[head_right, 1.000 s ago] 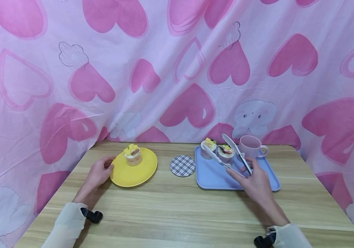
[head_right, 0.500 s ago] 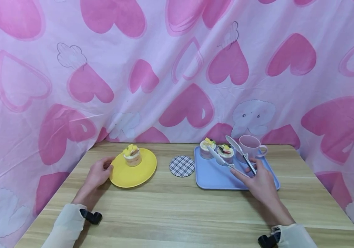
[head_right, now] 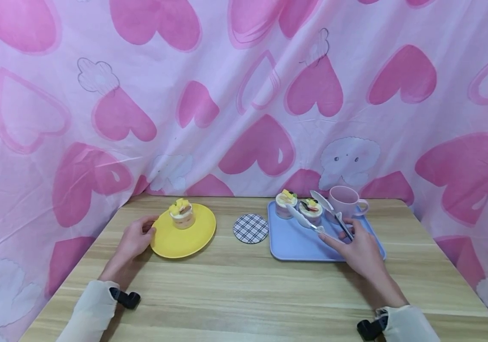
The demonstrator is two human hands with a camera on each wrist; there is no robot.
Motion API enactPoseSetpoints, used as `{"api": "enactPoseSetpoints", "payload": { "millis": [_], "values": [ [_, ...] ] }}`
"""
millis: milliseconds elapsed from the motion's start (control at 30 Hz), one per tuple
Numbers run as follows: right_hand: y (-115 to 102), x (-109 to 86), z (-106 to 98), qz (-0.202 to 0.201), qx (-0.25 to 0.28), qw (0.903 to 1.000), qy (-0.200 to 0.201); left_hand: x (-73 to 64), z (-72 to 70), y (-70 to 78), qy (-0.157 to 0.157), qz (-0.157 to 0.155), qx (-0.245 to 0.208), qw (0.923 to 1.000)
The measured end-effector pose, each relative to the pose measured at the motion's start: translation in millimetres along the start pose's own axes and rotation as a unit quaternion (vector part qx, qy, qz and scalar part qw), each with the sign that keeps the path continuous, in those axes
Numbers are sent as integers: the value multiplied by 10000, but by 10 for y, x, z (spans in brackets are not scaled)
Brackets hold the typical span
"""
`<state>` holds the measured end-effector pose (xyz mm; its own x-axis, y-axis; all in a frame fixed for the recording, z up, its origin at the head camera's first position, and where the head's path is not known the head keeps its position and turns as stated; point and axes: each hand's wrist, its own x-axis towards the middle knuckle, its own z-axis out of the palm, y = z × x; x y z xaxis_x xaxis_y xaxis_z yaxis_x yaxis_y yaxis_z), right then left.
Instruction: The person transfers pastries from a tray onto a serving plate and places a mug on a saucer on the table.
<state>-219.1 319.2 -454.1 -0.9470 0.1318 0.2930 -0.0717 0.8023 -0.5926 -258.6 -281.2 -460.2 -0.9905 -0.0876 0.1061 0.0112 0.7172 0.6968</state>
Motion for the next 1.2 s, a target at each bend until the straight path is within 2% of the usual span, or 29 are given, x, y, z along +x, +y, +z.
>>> {"api": "enactPoseSetpoints", "payload": {
  "millis": [567,1200],
  "values": [
    [147,41,-97,110,-244,9963,-814,32,-2,-25,-124,-123,57,9998],
    [231,65,-102,90,-365,9921,-1195,25,5,-18,-141,-140,15,9998]
  ]
}}
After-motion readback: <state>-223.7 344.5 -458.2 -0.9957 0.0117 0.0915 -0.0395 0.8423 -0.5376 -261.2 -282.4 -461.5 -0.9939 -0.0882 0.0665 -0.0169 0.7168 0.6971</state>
